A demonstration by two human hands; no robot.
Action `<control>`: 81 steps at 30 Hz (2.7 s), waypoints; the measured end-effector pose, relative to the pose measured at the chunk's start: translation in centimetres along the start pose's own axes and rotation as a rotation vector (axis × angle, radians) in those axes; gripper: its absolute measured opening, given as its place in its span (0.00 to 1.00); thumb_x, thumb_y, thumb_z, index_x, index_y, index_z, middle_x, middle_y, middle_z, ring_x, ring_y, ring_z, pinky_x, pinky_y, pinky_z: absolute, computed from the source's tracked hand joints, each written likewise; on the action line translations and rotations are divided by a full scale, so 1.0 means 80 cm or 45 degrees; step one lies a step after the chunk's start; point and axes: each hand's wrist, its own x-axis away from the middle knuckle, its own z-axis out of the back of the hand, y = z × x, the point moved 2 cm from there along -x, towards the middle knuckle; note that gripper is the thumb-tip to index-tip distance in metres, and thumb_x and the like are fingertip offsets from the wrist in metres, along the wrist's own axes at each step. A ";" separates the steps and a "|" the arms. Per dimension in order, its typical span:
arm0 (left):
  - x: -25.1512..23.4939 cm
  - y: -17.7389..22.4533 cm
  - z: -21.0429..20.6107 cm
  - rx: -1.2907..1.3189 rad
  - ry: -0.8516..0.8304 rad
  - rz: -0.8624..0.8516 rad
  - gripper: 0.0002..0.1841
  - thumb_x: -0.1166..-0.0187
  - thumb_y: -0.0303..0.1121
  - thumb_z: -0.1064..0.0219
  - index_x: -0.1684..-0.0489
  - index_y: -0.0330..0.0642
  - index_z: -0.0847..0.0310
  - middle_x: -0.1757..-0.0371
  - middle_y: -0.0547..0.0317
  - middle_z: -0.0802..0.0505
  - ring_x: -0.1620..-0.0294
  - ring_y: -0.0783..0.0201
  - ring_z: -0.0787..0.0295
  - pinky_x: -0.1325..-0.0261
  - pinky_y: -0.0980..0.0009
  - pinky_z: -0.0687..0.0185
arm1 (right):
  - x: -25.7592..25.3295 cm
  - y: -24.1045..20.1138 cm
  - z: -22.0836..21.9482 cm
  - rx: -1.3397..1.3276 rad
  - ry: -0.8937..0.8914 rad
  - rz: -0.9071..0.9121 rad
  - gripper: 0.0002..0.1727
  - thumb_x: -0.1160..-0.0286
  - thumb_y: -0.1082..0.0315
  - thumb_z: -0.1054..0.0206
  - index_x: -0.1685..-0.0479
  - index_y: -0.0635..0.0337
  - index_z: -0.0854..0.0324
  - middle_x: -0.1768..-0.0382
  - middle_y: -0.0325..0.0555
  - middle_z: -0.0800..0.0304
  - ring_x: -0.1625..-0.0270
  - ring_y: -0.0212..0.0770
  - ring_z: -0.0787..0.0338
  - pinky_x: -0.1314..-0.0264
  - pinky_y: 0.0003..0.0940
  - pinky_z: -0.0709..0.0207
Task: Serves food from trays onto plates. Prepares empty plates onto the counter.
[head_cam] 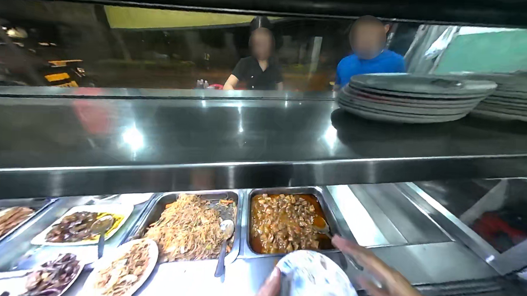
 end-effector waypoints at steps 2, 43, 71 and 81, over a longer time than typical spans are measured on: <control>-0.008 0.002 0.017 -0.038 0.097 -0.153 0.27 0.04 0.46 0.63 0.15 0.37 0.41 0.36 0.51 0.11 0.39 0.61 0.11 0.35 0.56 0.14 | -0.037 0.060 -0.012 0.441 0.219 -0.591 0.29 0.20 0.65 0.32 0.18 0.58 0.26 0.24 0.69 0.26 0.26 0.67 0.20 0.28 0.63 0.24; -0.136 0.030 0.045 0.347 0.640 -0.353 0.28 0.04 0.51 0.61 0.31 0.35 0.26 0.52 0.39 0.07 0.58 0.48 0.05 0.58 0.53 0.07 | -0.120 0.003 -0.058 0.859 0.734 0.157 0.27 0.36 0.82 0.38 0.49 0.39 0.03 0.62 0.42 0.08 0.58 0.46 0.09 0.53 0.53 0.24; -0.127 0.018 0.086 0.375 0.761 -0.215 0.28 0.06 0.53 0.57 0.30 0.35 0.29 0.52 0.38 0.09 0.61 0.47 0.06 0.61 0.52 0.07 | -0.159 0.112 -0.020 1.183 0.267 -0.842 0.26 0.31 0.77 0.32 0.30 0.52 0.14 0.25 0.57 0.20 0.43 0.61 0.08 0.52 0.56 0.12; -0.121 0.025 0.089 0.300 0.771 -0.274 0.26 0.04 0.49 0.58 0.16 0.44 0.39 0.47 0.39 0.11 0.62 0.50 0.08 0.62 0.56 0.09 | -0.155 0.171 -0.035 0.039 0.379 -0.994 0.19 0.26 0.78 0.37 0.43 0.52 0.07 0.42 0.53 0.07 0.38 0.53 0.11 0.35 0.60 0.23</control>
